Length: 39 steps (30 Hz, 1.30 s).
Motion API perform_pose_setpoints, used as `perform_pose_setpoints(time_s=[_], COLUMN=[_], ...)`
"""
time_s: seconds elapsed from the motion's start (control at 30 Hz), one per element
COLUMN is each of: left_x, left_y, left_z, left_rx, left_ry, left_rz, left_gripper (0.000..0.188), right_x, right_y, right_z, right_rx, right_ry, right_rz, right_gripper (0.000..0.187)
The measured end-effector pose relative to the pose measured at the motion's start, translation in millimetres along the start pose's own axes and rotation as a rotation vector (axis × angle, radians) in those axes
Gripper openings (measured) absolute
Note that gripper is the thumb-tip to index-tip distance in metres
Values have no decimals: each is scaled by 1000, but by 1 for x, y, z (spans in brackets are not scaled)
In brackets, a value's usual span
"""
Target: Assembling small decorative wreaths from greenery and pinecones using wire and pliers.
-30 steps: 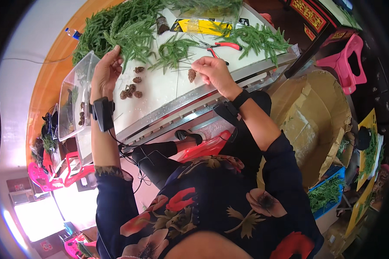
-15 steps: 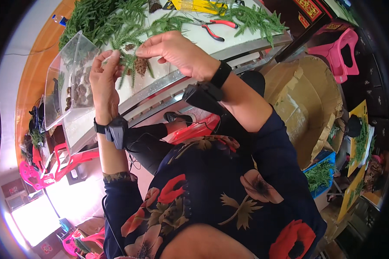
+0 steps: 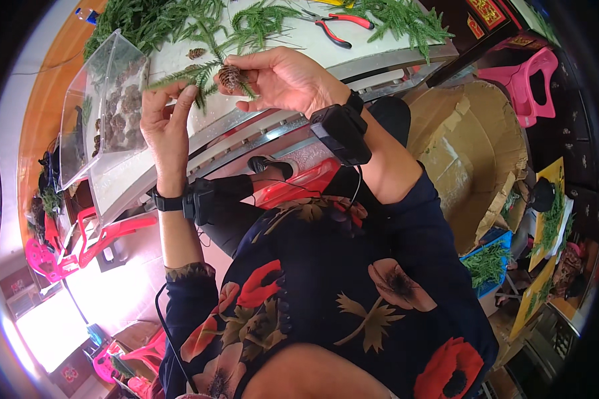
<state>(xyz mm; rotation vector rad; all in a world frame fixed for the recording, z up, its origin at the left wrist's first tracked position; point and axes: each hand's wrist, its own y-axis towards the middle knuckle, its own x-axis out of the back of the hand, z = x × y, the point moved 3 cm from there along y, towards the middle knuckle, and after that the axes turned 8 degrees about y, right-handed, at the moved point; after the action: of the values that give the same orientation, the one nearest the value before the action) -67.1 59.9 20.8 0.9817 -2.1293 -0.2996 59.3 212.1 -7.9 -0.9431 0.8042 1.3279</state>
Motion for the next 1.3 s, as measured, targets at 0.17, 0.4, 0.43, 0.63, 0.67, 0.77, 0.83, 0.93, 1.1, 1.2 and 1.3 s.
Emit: perform_pose_setpoints(time_s=[0.17, 0.4, 0.43, 0.63, 0.67, 0.77, 0.83, 0.93, 1.1, 1.2, 1.3], left_x=[-7, -13, -13, -13, -13, -13, -13, -13, -12, -11, -11], left_y=[-6, -16, -17, -23, -24, -25, -27, -27, -31, -32, -33], left_z=[12, 8, 5, 2, 5, 7, 8, 6, 14, 13, 10], left_rx=[452, 650, 651, 685, 690, 594, 610, 634, 640, 634, 640], left_ry=[-487, -835, -827, -784, -785, -863, -864, -864, -840, -821, -823], left_rz=[23, 26, 47, 81, 78, 132, 113, 76, 45, 62, 91], left_gripper=[23, 21, 22, 32, 32, 36, 37, 37, 34, 33, 29], right_x=[-15, -26, -25, -21, -20, -24, -26, -25, -21, -21, -23], right_y=[-16, -28, -28, -30, -30, -33, -36, -38, -39, -40, -41], right_z=[2, 6, 7, 2, 1, 1, 1, 2, 0, -1, -3], right_rx=[119, 423, 468, 631, 625, 644, 639, 634, 622, 626, 689], right_ry=[-15, -694, -762, -833, -833, -815, -817, -822, -786, -771, -843], right_rz=[-136, -248, -249, -291, -291, -238, -247, -263, -248, -230, -190], right_gripper=[20, 20, 20, 16, 16, 15, 15, 15, 15, 15, 13])
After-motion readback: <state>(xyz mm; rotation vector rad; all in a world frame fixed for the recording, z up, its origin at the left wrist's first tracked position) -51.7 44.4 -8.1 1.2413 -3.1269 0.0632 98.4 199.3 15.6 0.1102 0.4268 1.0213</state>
